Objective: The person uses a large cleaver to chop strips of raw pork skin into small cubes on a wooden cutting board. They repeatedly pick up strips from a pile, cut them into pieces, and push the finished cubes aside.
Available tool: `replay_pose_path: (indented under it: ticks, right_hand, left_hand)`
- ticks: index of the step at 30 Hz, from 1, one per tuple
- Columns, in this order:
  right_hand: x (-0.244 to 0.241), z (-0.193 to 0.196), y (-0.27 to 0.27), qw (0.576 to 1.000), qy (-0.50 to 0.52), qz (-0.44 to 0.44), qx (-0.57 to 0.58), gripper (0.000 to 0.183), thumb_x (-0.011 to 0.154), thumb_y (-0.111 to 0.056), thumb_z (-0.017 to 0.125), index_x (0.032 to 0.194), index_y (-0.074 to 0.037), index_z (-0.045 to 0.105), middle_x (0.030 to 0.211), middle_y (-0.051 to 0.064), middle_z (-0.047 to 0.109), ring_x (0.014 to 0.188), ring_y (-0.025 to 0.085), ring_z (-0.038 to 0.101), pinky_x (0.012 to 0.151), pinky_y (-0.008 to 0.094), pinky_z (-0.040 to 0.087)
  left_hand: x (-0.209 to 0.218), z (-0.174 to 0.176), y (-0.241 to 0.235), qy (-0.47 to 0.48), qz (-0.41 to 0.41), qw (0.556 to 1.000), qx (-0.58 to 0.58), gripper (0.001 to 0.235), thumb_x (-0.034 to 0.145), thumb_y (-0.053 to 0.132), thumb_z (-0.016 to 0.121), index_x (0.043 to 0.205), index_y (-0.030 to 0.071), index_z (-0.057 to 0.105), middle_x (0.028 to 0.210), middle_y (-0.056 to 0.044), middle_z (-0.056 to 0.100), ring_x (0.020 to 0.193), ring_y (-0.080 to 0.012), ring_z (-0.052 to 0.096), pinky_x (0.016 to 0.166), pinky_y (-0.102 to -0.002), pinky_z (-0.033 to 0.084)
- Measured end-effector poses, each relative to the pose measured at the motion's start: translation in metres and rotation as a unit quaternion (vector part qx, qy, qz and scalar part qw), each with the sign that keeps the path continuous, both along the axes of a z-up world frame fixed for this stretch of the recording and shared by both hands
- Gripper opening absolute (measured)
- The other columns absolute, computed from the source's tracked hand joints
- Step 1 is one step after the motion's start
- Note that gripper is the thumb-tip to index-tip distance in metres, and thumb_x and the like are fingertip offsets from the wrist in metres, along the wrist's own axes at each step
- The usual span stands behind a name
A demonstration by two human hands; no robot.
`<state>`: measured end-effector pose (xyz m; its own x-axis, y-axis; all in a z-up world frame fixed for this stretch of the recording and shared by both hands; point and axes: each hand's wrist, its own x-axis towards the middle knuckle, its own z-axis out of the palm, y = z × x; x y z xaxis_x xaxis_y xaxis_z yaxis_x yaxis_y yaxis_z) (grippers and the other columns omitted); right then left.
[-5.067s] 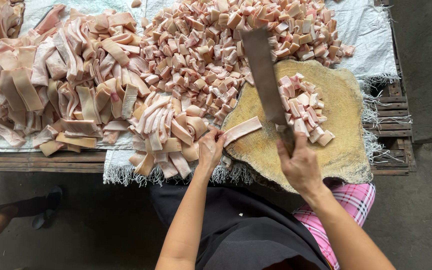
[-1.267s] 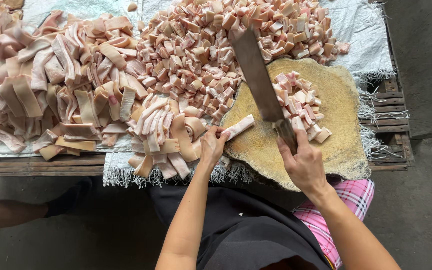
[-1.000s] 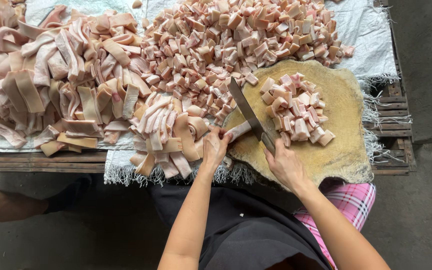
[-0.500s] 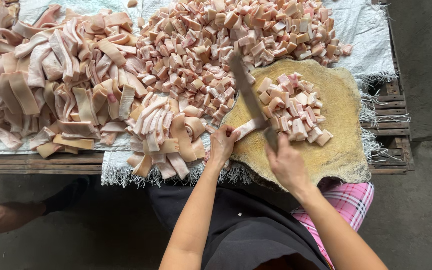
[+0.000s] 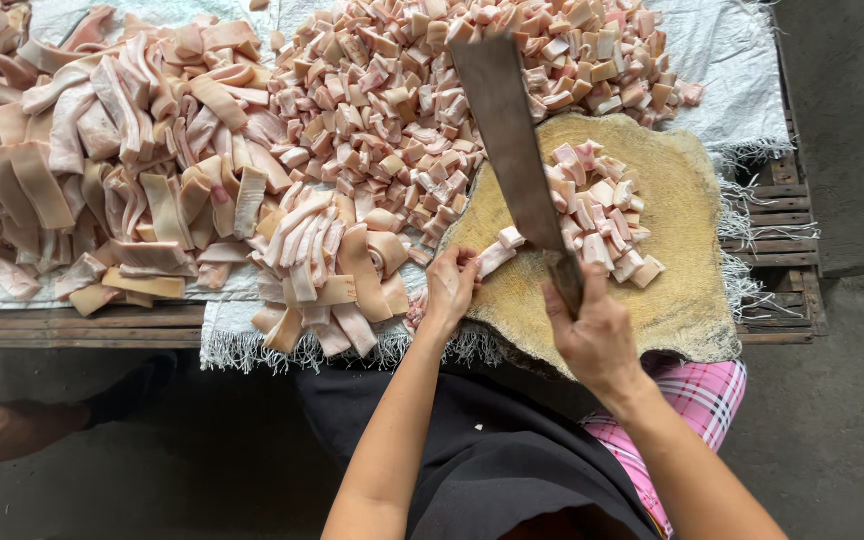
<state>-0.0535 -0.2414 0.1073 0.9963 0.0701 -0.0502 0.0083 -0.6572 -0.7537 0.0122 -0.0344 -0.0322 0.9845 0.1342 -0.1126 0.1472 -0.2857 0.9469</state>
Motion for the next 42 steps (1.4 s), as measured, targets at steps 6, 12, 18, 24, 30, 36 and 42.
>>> replay_pose_path:
  ticks: [6,12,18,24,30,36,42]
  right_hand:
    - [0.009,-0.060,0.011,0.974,0.062,0.065,-0.208,0.036,0.106,-0.037,0.056,0.121,-0.005,0.048,0.069,0.017,0.067,0.058,0.031,0.066,0.052,0.045,0.054]
    - [0.008,-0.013,-0.009,0.976,0.212,-0.044,0.022,0.041,0.100,-0.038,0.055,0.127,-0.006,0.052,0.066,0.016,0.065,0.048,0.022,0.065,0.042,0.038,0.057]
    - [-0.007,0.019,-0.014,0.990,0.128,-0.062,-0.002,0.042,0.099,-0.040,0.055,0.119,-0.004,0.057,0.055,0.011,0.065,0.044,0.021,0.065,0.041,0.038,0.053]
    - [-0.018,-0.009,0.011,0.992,0.113,0.027,-0.042,0.040,0.100,-0.041,0.054,0.115,-0.004,0.055,0.058,0.013,0.066,0.046,0.028,0.067,0.043,0.042,0.055]
    - [-0.017,-0.044,0.012,0.986,0.078,0.059,-0.137,0.041,0.101,-0.044,0.052,0.117,-0.007,0.054,0.063,0.018,0.067,0.054,0.037,0.069,0.051,0.049,0.056]
    - [-0.002,-0.042,-0.038,0.961,0.161,-0.049,-0.220,0.042,0.103,-0.046,0.049,0.122,-0.008,0.053,0.075,0.024,0.073,0.070,0.043,0.074,0.067,0.055,0.059]
    - [-0.004,-0.064,-0.050,0.971,0.136,-0.085,-0.178,0.047,0.102,-0.048,0.052,0.124,-0.007,0.051,0.078,0.028,0.072,0.078,0.049,0.073,0.072,0.058,0.058]
  left_hand:
    - [0.002,-0.006,0.002,-0.075,-0.001,0.993,0.087,0.015,0.084,0.008,0.069,0.094,-0.004,0.069,0.087,-0.018,0.073,0.074,-0.0256,0.072,0.074,-0.037,0.057]
    - [0.006,-0.009,0.002,0.036,-0.025,0.999,0.020,0.015,0.091,0.009,0.064,0.101,-0.001,0.069,0.087,-0.017,0.076,0.076,-0.0218,0.074,0.073,-0.033,0.060]
    - [-0.003,-0.051,0.077,0.032,0.063,0.991,-0.113,0.020,0.100,0.007,0.058,0.117,0.001,0.066,0.105,-0.009,0.072,0.083,-0.0151,0.073,0.073,-0.028,0.063]
    - [-0.027,-0.045,0.173,0.037,0.215,0.975,-0.028,0.019,0.099,0.008,0.059,0.115,0.000,0.067,0.095,-0.011,0.072,0.081,-0.0211,0.073,0.071,-0.035,0.063]
    - [0.013,-0.055,0.131,-0.028,-0.005,0.942,0.335,0.052,0.087,-0.004,0.049,0.137,0.007,0.058,0.140,-0.018,0.058,0.134,-0.0359,0.049,0.117,-0.051,0.039]
    - [0.035,-0.084,0.127,-0.014,-0.074,0.824,0.561,0.058,0.092,0.011,0.054,0.147,0.028,0.046,0.154,-0.009,0.040,0.136,-0.0413,0.037,0.108,-0.064,0.035]
    - [0.054,-0.065,0.157,0.049,0.044,0.943,0.325,0.026,0.105,0.018,0.055,0.125,0.024,0.070,0.113,-0.010,0.079,0.105,-0.0258,0.076,0.099,-0.044,0.062]
